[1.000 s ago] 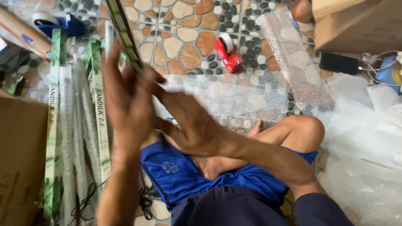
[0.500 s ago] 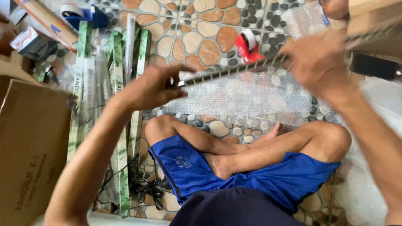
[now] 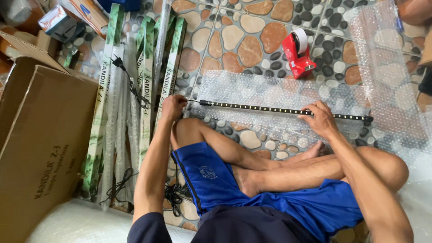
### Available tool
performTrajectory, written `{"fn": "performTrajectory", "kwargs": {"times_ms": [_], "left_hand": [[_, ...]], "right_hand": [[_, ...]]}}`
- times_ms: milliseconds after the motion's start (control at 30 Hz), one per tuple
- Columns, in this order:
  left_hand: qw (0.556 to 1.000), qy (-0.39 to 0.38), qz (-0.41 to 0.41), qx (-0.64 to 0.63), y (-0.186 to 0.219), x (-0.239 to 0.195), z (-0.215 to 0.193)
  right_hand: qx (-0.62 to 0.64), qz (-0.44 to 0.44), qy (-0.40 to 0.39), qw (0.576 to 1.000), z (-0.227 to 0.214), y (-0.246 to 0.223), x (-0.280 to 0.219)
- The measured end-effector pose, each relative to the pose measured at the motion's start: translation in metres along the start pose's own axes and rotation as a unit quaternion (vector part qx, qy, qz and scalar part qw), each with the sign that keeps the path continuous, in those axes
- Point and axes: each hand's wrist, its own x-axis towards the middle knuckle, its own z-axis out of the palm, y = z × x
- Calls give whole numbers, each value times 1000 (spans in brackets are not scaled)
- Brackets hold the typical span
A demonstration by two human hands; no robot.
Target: The person sits on the floor and repeatedly unpacks long LED light strips from green and white boxes, wraps each strip in bubble wrap, and secures it with tape. The wrapped items are then placed into a cardboard box.
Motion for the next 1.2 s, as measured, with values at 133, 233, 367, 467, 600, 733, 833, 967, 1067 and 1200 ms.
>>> {"fn": "performTrajectory", "kwargs": {"times_ms": [133, 233, 367, 467, 600, 733, 833, 967, 1067, 1200], "left_hand": [[969, 91, 59, 222, 0, 2, 23], [928, 147, 180, 291, 51, -5, 58], [939, 76, 318, 105, 148, -34, 123], [939, 103, 313, 101, 173, -44, 150], [934, 128, 317, 102, 171, -38, 156], [928, 142, 328, 105, 167, -35, 162], [930, 143, 326, 94, 164, -37, 165], [929, 135, 330, 101, 164, -36, 167], [932, 116, 324, 114, 163, -37, 169], [937, 96, 317, 108, 166, -46, 164]], "right_hand": [[-35, -23, 9, 999, 18, -5, 4], [-52, -27, 24, 998, 23, -4, 6], [-102, -53, 36, 993, 22, -10, 5], [-102, -43, 38, 993, 26, -11, 2], [-39, -17, 26, 999, 27, -9, 0], [-76, -34, 32, 996, 22, -9, 2], [-80, -44, 40, 995, 22, -12, 0], [-153, -92, 39, 983, 20, -13, -7], [-185, -213, -22, 959, 30, -25, -17], [-179, -276, -22, 944, 42, -23, -18]]}}
